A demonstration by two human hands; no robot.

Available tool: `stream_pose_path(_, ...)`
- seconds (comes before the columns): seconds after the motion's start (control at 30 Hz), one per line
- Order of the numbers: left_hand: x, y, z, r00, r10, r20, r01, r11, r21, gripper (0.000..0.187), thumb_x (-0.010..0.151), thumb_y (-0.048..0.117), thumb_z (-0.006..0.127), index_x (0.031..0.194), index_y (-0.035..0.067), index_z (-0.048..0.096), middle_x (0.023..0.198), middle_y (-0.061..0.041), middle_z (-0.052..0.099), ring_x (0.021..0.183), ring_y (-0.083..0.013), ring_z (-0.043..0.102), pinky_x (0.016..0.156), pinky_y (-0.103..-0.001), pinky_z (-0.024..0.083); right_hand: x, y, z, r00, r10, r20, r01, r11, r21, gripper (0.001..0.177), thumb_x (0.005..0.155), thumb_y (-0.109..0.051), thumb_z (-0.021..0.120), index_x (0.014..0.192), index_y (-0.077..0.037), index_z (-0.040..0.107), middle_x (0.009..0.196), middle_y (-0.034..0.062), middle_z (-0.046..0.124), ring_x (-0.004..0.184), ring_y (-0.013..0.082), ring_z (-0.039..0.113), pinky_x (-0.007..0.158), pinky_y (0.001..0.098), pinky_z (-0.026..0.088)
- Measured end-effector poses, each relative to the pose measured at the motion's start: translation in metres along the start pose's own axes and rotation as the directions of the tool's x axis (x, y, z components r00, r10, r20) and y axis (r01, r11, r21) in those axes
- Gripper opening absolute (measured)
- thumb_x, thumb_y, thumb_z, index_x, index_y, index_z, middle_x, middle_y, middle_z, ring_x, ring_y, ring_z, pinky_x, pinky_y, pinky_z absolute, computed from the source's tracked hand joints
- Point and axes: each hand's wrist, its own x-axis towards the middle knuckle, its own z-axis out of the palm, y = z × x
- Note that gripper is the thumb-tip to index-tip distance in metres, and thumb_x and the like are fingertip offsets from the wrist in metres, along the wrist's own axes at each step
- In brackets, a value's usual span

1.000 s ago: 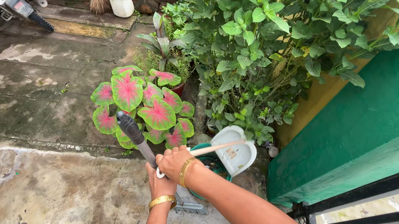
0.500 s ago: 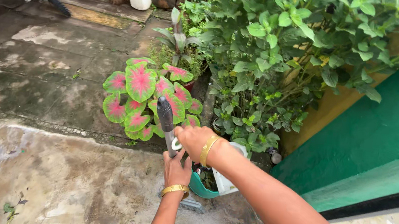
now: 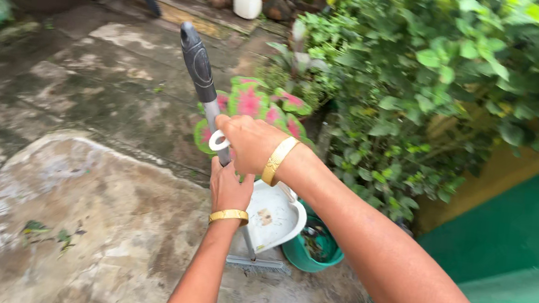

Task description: The person cleans an outdoor concrete area by picking up leaves with a dustpan and using a squeegee to move water. They also rinse a small bucket and interact with various garden items.

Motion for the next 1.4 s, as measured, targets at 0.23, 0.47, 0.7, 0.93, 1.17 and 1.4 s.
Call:
stream_pose_path(0.23, 0.023, -0.041, -0.101, 0.973, 0.193, -0.123, -0.17, 0.969, 0.18, 0.04, 0.087, 0.032, 0.073, 0.116, 0.004, 0.07, 0.12, -0.021, 0.069, 0.117, -0.043, 0.058, 0.099, -0.051, 0.044, 0.064, -0.107, 0.033, 0.986, -0.161, -0.046, 0.162, 0.987, 0.015, 0.029, 0.075, -0.001, 0.07, 0.101, 0.001, 0.057, 0.093, 0.0261, 0.07, 0.097, 0.0464, 0.066, 0.079, 0.0536, 0.054)
stream_pose_path(0.47, 0.028, -0.087, -0.227, 0.969, -0.069, -0.237, 0.039, 0.991, -0.132, 0.049, 0.085, 0.035, 0.068, 0.121, 0.002, 0.063, 0.125, -0.023, 0.066, 0.118, -0.0368, 0.063, 0.095, -0.046, 0.049, 0.127, -0.209, 0.076, 0.95, -0.297, -0.096, 0.307, 0.945, 0.114, 0.026, 0.076, -0.002, 0.067, 0.101, 0.0, 0.06, 0.096, 0.0255, 0.069, 0.096, 0.0467, 0.067, 0.078, 0.0522, 0.055)
stream_pose_path(0.7, 0.042, -0.185, -0.308, 0.972, 0.029, -0.233, 0.046, 0.95, 0.309, 0.055, 0.074, 0.021, 0.077, 0.124, 0.0, 0.067, 0.125, -0.026, 0.064, 0.125, -0.0439, 0.053, 0.103, -0.048, 0.046, 0.187, -0.272, 0.088, 0.98, -0.18, 0.081, 0.157, 0.96, 0.233, 0.039, 0.087, -0.037, 0.069, 0.11, -0.006, 0.075, 0.09, 0.0278, 0.071, 0.092, 0.0448, 0.07, 0.084, 0.0497, 0.056)
stream_pose_path(0.93, 0.06, -0.207, -0.343, 0.968, -0.117, -0.22, 0.175, 0.947, 0.268, 0.03, 0.086, 0.028, 0.074, 0.103, 0.003, 0.077, 0.134, -0.021, 0.056, 0.12, -0.0407, 0.055, 0.103, -0.048, 0.046, 0.253, -0.286, 0.104, 0.955, 0.295, 0.038, -0.297, 0.954, 0.041, 0.065, 0.085, -0.063, 0.068, 0.086, 0.001, 0.076, 0.089, 0.0268, 0.073, 0.089, 0.0446, 0.072, 0.08, 0.0502, 0.059)
stream_pose_path(1.17, 0.116, -0.282, -0.385, 0.966, -0.12, -0.231, 0.188, 0.935, 0.302, 0.026, 0.085, 0.022, 0.075, 0.099, 0.001, 0.077, 0.147, -0.024, 0.051, 0.115, -0.0423, 0.06, 0.099, -0.047, 0.049, 0.351, -0.282, 0.144, 0.965, 0.251, 0.076, -0.257, 0.963, 0.081, 0.081, 0.075, -0.08, 0.068, 0.086, 0.0, 0.076, 0.089, 0.0242, 0.074, 0.09, 0.0416, 0.073, 0.077, 0.0479, 0.06)
stream_pose_path(1.4, 0.165, -0.323, -0.42, 0.972, -0.006, -0.235, 0.071, 0.96, 0.27, 0.021, 0.081, 0.015, 0.076, 0.096, 0.0, 0.079, 0.132, -0.024, 0.061, 0.109, -0.0409, 0.066, 0.091, -0.046, 0.053, 0.451, -0.254, 0.204, 0.973, 0.226, 0.051, -0.224, 0.867, 0.444, 0.054, 0.071, -0.061, 0.078, 0.081, -0.007, 0.08, 0.08, 0.0199, 0.076, 0.083, 0.0385, 0.073, 0.079, 0.0465, 0.056)
